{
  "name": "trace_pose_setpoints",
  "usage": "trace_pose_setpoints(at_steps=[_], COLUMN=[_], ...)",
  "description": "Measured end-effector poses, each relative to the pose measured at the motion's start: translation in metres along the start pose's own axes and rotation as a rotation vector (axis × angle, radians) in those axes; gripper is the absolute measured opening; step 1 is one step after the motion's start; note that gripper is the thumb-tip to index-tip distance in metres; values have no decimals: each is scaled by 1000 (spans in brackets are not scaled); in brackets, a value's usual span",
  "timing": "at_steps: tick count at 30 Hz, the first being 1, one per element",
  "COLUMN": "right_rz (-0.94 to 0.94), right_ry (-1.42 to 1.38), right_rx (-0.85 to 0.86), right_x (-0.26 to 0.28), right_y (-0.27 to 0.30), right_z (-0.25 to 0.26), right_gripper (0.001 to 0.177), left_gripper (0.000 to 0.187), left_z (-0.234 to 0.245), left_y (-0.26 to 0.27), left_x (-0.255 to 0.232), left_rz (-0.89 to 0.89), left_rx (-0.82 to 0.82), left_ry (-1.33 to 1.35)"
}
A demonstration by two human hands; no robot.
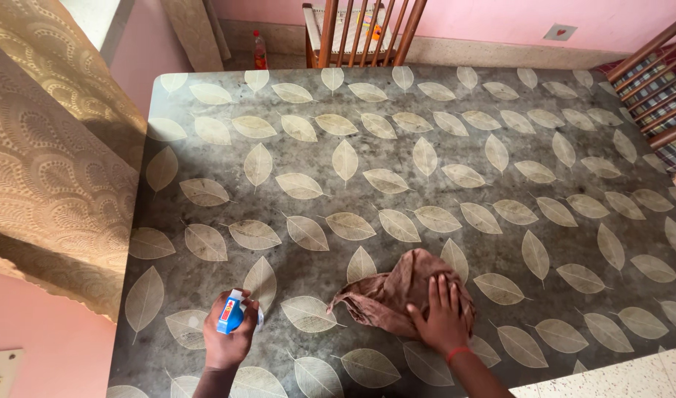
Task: The person cleans the surface of a table by applying a cleaning spray from a bottle and wiping the area with a brown cloth.
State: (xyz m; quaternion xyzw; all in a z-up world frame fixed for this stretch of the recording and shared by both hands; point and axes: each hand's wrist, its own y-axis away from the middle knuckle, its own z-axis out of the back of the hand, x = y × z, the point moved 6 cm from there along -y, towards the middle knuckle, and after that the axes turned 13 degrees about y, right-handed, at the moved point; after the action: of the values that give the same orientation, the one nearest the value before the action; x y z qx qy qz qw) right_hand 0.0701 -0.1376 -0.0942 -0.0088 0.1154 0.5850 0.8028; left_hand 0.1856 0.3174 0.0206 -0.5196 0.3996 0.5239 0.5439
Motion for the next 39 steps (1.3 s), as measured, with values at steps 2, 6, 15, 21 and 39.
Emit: trace_pose_setpoints(at_steps=[2,6,15,21,39], right_rz=[5,316,338,-9,32], right_ry=[70,-37,40,60,157], right_rx=[-67,361,203,167,285], right_x=[18,145,136,5,36], right_y=[22,74,-17,25,-23], right_z=[-1,17,73,19,46], right_gripper=[101,86,89,97,89], left_gripper=[24,24,26,23,24], left_z=[0,-1,0,1,1], left_y=[0,0,1,0,2], left_x=[6,3,7,1,4], left_rz=[67,12,108,38,90], left_rx=[-7,-8,-17,8,-5], left_ry=[29,6,50,-24,28])
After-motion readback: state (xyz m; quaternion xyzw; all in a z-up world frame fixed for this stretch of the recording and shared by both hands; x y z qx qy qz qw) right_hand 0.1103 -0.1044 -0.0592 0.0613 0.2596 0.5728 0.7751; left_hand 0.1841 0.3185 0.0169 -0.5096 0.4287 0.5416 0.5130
